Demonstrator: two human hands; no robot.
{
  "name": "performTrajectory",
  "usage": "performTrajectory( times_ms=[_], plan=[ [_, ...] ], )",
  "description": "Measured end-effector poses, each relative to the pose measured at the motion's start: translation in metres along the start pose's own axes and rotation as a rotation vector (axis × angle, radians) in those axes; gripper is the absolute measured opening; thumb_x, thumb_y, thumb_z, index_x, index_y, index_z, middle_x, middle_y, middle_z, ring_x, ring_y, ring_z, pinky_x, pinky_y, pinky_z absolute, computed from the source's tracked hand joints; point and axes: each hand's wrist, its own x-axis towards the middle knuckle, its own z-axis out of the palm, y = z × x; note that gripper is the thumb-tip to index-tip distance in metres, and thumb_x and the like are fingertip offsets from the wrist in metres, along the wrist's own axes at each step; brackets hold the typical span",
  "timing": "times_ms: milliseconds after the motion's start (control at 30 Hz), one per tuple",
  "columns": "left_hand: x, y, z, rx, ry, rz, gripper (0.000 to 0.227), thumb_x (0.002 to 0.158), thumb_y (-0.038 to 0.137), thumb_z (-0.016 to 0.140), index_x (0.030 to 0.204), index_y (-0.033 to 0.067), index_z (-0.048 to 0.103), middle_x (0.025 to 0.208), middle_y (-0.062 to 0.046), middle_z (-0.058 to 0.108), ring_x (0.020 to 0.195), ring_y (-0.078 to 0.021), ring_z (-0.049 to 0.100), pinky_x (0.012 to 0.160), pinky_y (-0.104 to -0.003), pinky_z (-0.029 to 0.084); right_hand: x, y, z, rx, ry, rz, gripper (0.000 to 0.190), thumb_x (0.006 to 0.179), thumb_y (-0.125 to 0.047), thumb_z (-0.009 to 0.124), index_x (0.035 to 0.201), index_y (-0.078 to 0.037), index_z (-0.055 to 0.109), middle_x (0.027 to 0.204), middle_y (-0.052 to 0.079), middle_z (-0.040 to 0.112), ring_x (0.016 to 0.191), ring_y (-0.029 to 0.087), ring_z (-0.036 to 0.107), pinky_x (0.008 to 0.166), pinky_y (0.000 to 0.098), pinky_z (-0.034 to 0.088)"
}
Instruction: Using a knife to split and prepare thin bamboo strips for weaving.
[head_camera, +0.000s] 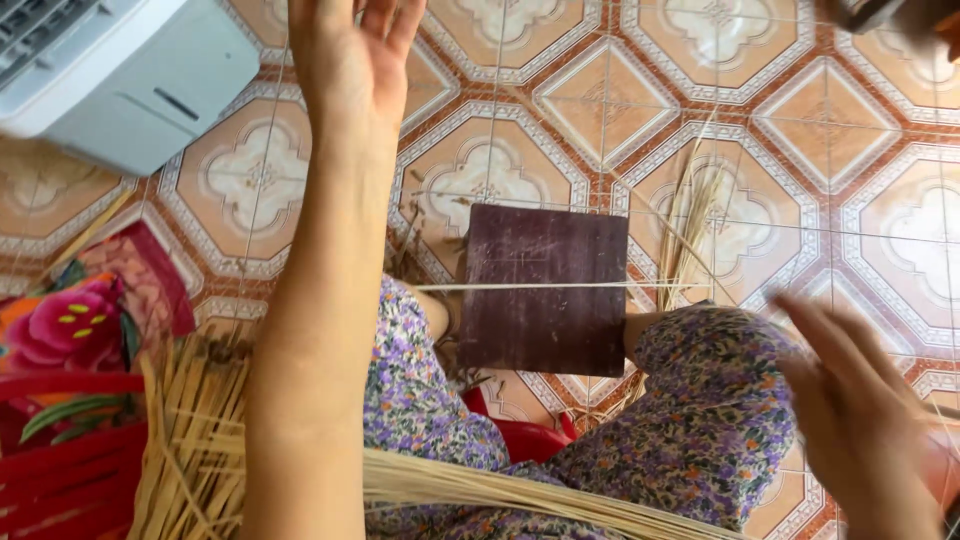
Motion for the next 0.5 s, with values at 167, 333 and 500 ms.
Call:
performTrajectory(
  times_ms=[167, 333, 500],
  plan=[
    [-0.024, 0.007, -0.013, 0.014, 0.324, -0.096, 0.034, 0.107, 0.012, 0.054, 0.141, 0.0137, 0.055, 0.094, -0.006, 0.069, 0.089, -0.0195, 0.072, 0.09, -0.044, 0.064, 0.093, -0.024, 0.065, -0.025, -0.09, -0.212, 0.037, 0.099, -0.021, 0.065, 0.135, -0.012, 0.065, 0.118, 0.01, 0.073, 0.084, 0.024, 0.073, 0.071, 0.0363, 0.059],
    [-0.02, 0.006, -0.037, 0.463, 0.426, -0.06, 0.049, 0.107, 0.014, 0.06, 0.151, 0.013, 0.039, 0.116, -0.006, 0.061, 0.102, -0.0153, 0.07, 0.089, -0.037, 0.065, 0.132, -0.01, 0.083, 0.261, -0.321, -0.135, 0.026, 0.098, -0.023, 0.065, 0.121, -0.013, 0.074, 0.08, 0.006, 0.08, 0.071, 0.014, 0.075, 0.064, 0.0307, 0.059],
    [-0.067, -0.016, 0.015, 1.391, 0.034, 0.43, 0.049, 0.11, 0.012, 0.065, 0.152, 0.0097, 0.04, 0.143, -0.015, 0.051, 0.103, -0.0127, 0.064, 0.089, -0.031, 0.061, 0.189, -0.029, 0.093, 0.735, -0.525, 0.201, 0.022, 0.102, -0.016, 0.06, 0.108, 0.004, 0.069, 0.071, 0.016, 0.073, 0.039, 0.011, 0.037, 0.035, 0.0277, 0.027]
  ],
)
